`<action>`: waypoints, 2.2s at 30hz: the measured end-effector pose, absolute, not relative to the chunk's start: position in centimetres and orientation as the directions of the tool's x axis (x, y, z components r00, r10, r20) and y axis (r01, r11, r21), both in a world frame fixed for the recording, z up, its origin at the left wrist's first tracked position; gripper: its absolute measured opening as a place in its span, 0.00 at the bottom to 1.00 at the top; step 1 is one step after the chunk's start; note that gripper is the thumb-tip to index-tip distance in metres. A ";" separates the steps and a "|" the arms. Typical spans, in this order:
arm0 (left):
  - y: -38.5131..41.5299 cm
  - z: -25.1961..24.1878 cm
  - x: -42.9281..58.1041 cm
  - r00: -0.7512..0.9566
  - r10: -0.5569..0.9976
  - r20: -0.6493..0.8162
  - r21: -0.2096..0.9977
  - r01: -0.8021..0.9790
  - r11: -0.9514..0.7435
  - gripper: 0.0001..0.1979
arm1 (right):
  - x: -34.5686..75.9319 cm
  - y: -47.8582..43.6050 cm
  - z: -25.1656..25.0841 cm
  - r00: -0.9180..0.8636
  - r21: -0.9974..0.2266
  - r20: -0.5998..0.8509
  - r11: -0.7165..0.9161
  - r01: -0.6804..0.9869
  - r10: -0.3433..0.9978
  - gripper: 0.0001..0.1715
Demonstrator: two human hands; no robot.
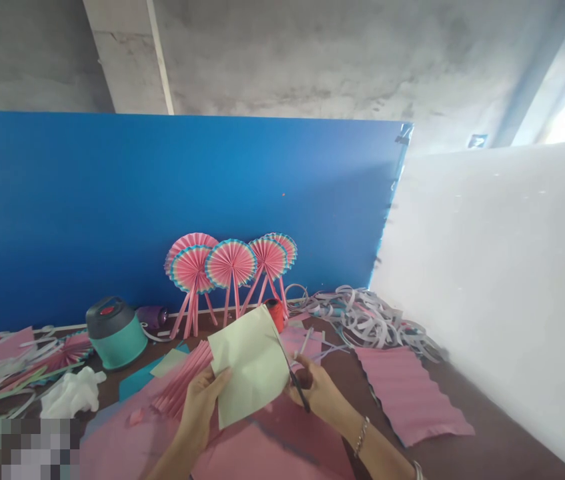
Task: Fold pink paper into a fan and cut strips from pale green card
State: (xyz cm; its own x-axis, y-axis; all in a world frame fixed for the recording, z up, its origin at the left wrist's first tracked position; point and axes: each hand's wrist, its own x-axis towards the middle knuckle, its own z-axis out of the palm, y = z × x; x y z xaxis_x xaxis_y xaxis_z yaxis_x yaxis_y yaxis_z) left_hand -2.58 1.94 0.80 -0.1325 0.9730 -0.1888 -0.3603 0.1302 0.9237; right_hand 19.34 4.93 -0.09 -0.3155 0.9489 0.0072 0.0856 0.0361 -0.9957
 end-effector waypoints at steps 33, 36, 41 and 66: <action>1.6 1.1 -2.2 -0.106 0.972 -0.208 0.926 -0.341 0.161 0.25 | 19.2 5.0 -1.1 -0.221 -0.991 -0.064 -0.087 -0.098 0.973 0.57; 1.7 0.8 -2.3 -0.083 0.977 -0.197 0.922 -0.355 0.156 0.25 | 19.3 5.0 -1.0 -0.218 -0.992 -0.056 -0.078 -0.097 0.974 0.57; 1.7 0.8 -2.3 -0.076 0.976 -0.205 0.918 -0.362 0.164 0.25 | 19.3 5.0 -1.2 -0.223 -0.989 -0.052 -0.081 -0.124 0.973 0.56; 1.7 0.8 -2.3 -0.016 0.979 -0.203 0.908 -0.378 0.182 0.24 | 19.4 5.3 -1.3 -0.254 -0.984 -0.027 -0.070 -0.163 0.967 0.52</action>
State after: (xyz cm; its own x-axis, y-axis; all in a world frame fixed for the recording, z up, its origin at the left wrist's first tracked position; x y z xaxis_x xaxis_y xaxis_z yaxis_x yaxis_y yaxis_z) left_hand -2.27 1.67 0.80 -0.0163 0.9791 -0.2026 -0.3783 0.1816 0.9077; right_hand 19.42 5.28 -1.30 -0.2542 0.9668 -0.0268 -0.1628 -0.0701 -0.9842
